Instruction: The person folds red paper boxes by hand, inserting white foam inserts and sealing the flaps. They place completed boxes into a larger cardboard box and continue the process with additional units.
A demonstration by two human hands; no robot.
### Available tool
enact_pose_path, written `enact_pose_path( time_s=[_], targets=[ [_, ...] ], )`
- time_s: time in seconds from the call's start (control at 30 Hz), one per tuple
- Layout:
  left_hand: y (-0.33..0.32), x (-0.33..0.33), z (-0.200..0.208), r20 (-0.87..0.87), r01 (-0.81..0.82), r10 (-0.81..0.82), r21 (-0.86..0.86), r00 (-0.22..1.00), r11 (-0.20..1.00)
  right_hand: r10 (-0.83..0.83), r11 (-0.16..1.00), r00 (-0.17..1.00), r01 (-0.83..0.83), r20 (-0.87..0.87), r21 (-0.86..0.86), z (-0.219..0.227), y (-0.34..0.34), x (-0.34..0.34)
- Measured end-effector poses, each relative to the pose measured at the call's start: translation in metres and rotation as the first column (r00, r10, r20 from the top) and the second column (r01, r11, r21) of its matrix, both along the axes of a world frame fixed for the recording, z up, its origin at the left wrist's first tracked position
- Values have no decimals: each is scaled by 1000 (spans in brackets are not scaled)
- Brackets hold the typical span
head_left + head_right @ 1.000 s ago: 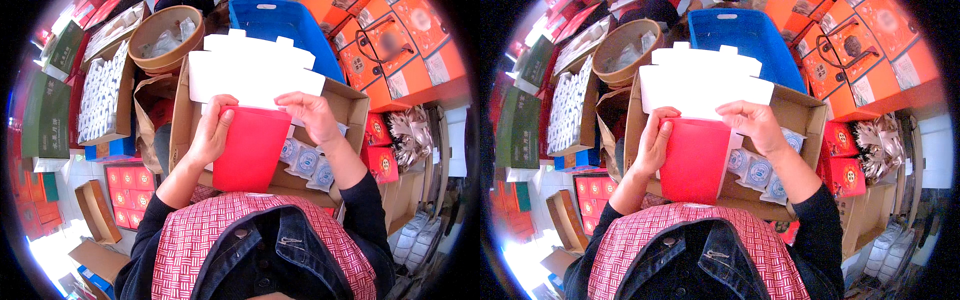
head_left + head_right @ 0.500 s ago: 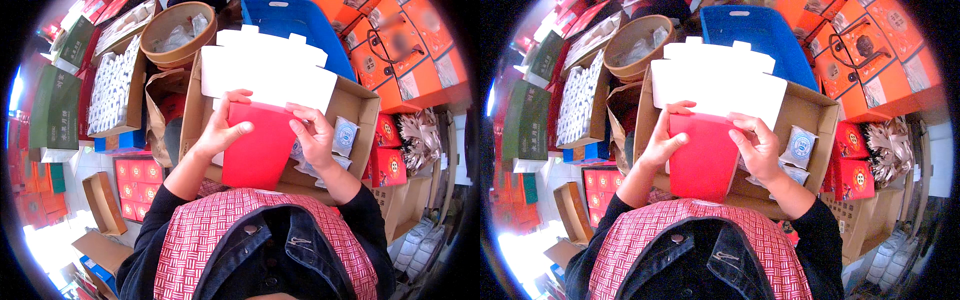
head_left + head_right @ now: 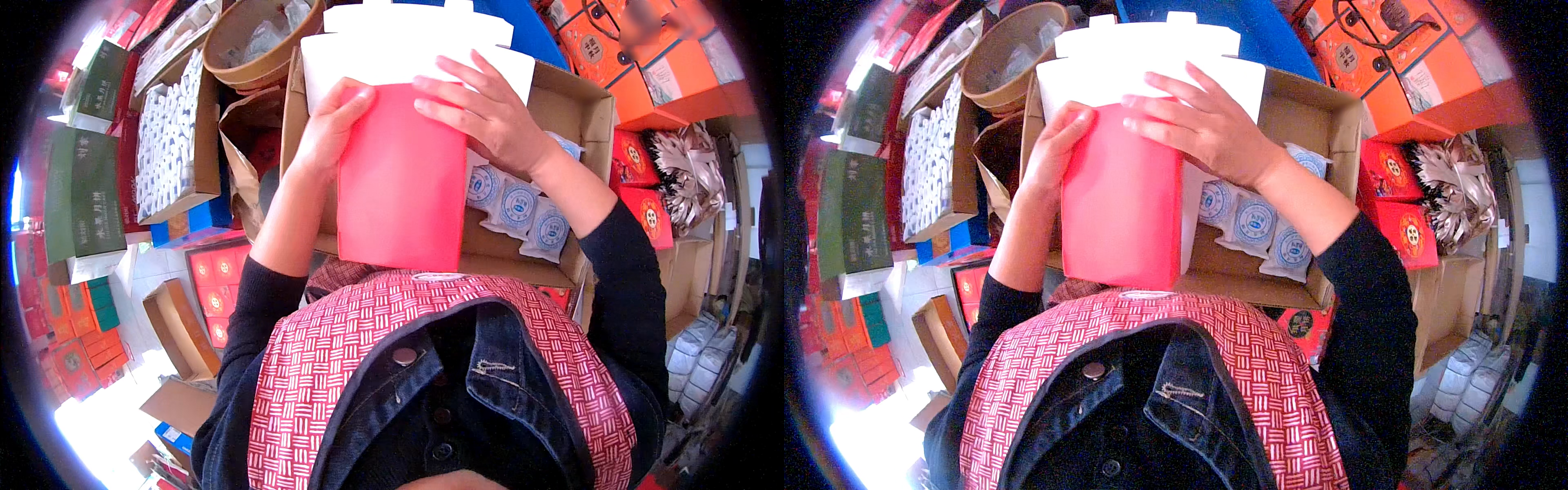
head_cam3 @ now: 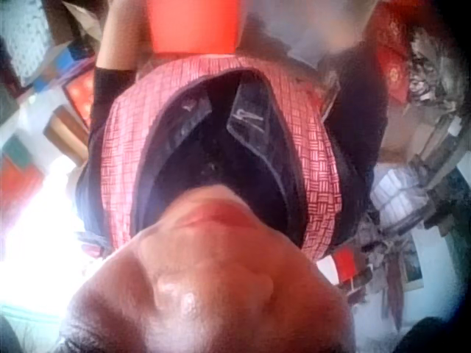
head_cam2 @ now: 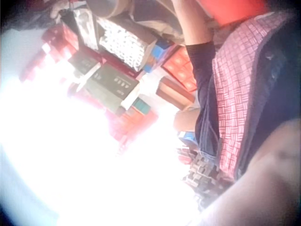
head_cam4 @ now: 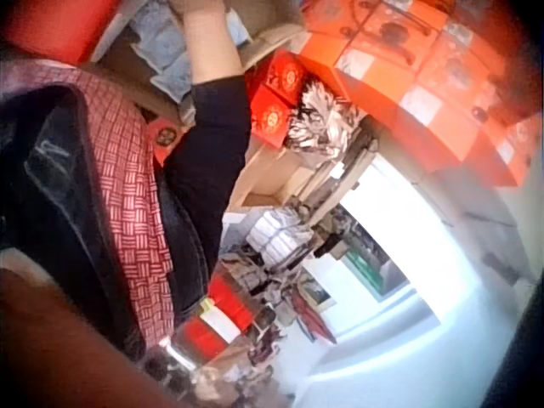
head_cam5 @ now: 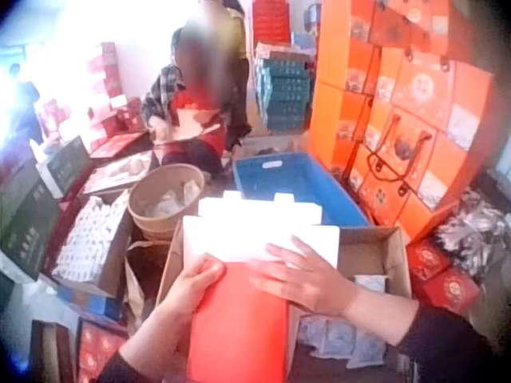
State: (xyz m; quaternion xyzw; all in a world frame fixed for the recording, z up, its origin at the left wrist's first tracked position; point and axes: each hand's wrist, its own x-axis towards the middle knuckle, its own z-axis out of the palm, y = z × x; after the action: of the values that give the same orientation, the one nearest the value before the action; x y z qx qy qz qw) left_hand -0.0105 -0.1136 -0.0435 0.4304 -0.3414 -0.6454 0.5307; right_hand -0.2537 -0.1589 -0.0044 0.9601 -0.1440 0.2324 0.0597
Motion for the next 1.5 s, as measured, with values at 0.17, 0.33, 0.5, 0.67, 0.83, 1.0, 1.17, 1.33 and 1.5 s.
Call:
enact_pose_path(
  time_s=[0.17, 0.33, 0.5, 0.67, 0.83, 1.0, 1.17, 1.33, 1.5],
  targets=[
    [10, 10, 6, -453, 130, -87, 65, 887, 989, 30, 888, 944, -176, 328, 424, -9, -10, 12],
    [38, -27, -1, -247, -439, 409, -80, 879, 895, -406, 258, 836, -282, 369, 924, -8, 32, 27],
    [52, -22, 1, 353, -271, 480, -500, 803, 822, -539, -16, 778, -391, 322, 920, -9, 59, 36],
    [57, -18, 5, 363, -231, 356, -344, 861, 910, -611, -15, 699, -481, 373, 876, -10, 68, 41],
    [57, -32, -7, 392, -288, 397, -308, 830, 906, -768, 154, 483, -500, 422, 852, -19, 88, 46],
    [61, -38, 14, 218, -99, 132, -156, 967, 983, -817, 162, 373, -584, 440, 796, -20, 108, 21],
    [53, -71, 34, 97, 281, -266, -432, 959, 857, -857, 410, -26, -640, 515, 650, -11, 133, -58],
    [55, -55, 17, 240, 326, -288, -134, 927, 936, -738, 645, -449, -254, 503, 721, -10, 167, -160],
    [67, -53, 2, 205, 347, -348, 41, 915, 937, -769, 539, -563, -316, 303, 781, -27, 166, -209]
  ],
)
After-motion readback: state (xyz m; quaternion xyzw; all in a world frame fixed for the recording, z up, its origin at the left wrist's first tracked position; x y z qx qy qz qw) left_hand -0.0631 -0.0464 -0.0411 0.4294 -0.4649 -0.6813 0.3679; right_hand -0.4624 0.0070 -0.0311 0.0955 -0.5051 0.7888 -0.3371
